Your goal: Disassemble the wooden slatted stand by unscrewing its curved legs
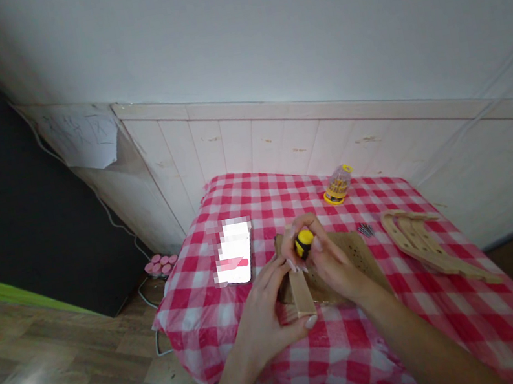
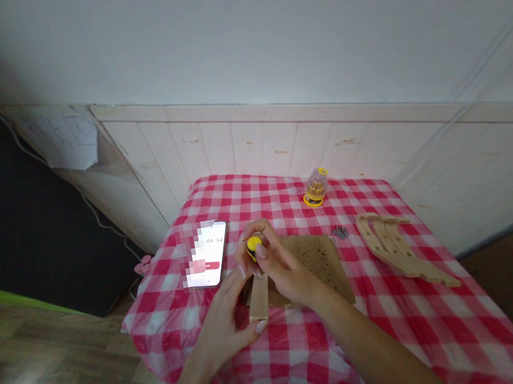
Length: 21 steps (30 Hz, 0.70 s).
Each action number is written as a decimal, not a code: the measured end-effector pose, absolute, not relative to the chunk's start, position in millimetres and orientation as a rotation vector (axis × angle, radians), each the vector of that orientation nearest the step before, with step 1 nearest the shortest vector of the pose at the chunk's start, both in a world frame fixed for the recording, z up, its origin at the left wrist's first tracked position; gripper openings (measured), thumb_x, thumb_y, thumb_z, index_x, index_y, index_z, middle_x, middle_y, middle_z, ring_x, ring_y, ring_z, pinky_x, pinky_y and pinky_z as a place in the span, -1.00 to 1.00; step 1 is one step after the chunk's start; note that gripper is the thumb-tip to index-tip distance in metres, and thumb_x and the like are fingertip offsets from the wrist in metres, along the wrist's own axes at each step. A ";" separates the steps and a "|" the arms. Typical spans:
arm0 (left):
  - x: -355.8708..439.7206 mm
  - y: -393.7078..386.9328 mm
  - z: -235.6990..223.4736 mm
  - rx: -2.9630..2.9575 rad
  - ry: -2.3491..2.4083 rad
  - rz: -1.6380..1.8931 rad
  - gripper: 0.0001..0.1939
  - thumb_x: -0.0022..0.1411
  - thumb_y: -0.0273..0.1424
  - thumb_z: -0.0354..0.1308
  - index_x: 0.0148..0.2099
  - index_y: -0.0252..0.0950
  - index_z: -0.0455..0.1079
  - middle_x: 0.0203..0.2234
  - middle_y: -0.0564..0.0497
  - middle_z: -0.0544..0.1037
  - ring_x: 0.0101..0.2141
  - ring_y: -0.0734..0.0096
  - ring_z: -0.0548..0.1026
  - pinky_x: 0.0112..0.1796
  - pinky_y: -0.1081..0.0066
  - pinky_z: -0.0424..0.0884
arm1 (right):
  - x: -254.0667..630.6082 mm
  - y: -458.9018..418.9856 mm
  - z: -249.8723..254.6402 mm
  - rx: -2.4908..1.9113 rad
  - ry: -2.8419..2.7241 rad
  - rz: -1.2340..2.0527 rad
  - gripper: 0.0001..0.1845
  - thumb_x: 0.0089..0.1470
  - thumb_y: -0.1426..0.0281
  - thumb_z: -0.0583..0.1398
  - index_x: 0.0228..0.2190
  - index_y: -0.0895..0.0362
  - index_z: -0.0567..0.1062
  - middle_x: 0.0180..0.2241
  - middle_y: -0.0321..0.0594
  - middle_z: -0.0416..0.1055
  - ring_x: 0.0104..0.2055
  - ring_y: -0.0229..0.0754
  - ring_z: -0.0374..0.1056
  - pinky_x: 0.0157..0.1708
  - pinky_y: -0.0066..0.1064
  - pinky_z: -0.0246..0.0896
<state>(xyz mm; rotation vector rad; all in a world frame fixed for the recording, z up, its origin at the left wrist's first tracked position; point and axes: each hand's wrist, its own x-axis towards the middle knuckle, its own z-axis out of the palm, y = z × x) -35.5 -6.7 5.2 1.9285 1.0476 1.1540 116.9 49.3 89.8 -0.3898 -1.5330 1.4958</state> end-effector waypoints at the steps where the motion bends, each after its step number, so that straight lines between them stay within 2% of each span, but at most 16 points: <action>1: -35.5 -7.1 5.5 1.927 1.053 1.147 -0.23 0.21 0.00 0.29 0.35 -0.19 0.24 0.30 -0.24 0.34 0.28 -0.16 0.32 0.24 -0.13 0.28 | 116.7 49.9 89.0 -0.387 -1.512 1.515 -0.59 0.33 -0.08 0.02 -0.16 -0.02 0.31 -0.40 -0.29 0.34 -0.41 -0.17 0.26 -0.40 -0.33 0.28; 3: -35.6 -7.8 5.9 1.927 1.056 1.146 -0.23 0.21 -0.01 0.30 0.35 -0.18 0.24 0.31 -0.23 0.34 0.28 -0.16 0.32 0.25 -0.14 0.27 | 117.7 50.5 87.7 -0.390 -1.486 1.539 -0.51 0.35 -0.10 -0.07 -0.17 0.02 0.37 -0.39 -0.24 0.35 -0.38 -0.13 0.28 -0.40 -0.29 0.31; 5: -35.7 -8.1 5.9 1.925 1.055 1.165 -0.23 0.21 -0.01 0.30 0.36 -0.18 0.22 0.32 -0.23 0.33 0.28 -0.14 0.32 0.24 -0.14 0.28 | 120.9 50.1 86.2 -0.427 -1.501 1.526 -0.53 0.38 -0.04 -0.08 -0.16 0.02 0.39 -0.35 -0.21 0.36 -0.34 -0.12 0.31 -0.35 -0.27 0.33; 10: -35.8 -7.1 7.3 1.923 1.018 1.195 -0.24 0.23 -0.04 0.29 0.37 -0.17 0.19 0.33 -0.22 0.31 0.30 -0.10 0.30 0.26 -0.12 0.26 | 130.5 45.8 87.9 -0.485 -1.658 1.340 -0.75 0.37 0.08 0.09 -0.10 -0.04 0.35 -0.18 -0.21 0.37 -0.18 -0.14 0.32 -0.13 -0.22 0.33; 14: -35.3 -7.2 8.4 1.923 1.012 1.196 -0.22 0.23 -0.05 0.29 0.38 -0.17 0.17 0.31 -0.21 0.34 0.30 -0.10 0.30 0.26 -0.11 0.25 | 129.9 42.3 92.3 -0.355 -1.678 1.356 -0.86 0.40 0.21 0.10 -0.08 -0.10 0.22 -0.18 -0.27 0.40 -0.25 -0.19 0.33 -0.20 -0.26 0.34; 18: -34.9 -8.1 9.1 1.891 1.062 1.147 -0.26 0.20 -0.02 0.30 0.32 -0.19 0.27 0.28 -0.22 0.37 0.26 -0.16 0.34 0.23 -0.12 0.29 | 126.6 41.4 86.5 -0.379 -1.681 1.323 -0.79 0.39 0.11 0.07 -0.05 -0.08 0.25 -0.32 -0.31 0.36 -0.35 -0.19 0.27 -0.33 -0.32 0.29; 21: -35.2 -8.0 9.9 1.899 1.054 1.137 -0.25 0.20 0.01 0.29 0.33 -0.19 0.27 0.30 -0.23 0.36 0.26 -0.16 0.34 0.23 -0.12 0.29 | 125.7 42.6 79.7 -0.406 -1.616 1.396 -0.56 0.41 -0.01 -0.11 -0.06 0.00 0.37 -0.33 -0.23 0.35 -0.33 -0.14 0.28 -0.32 -0.25 0.32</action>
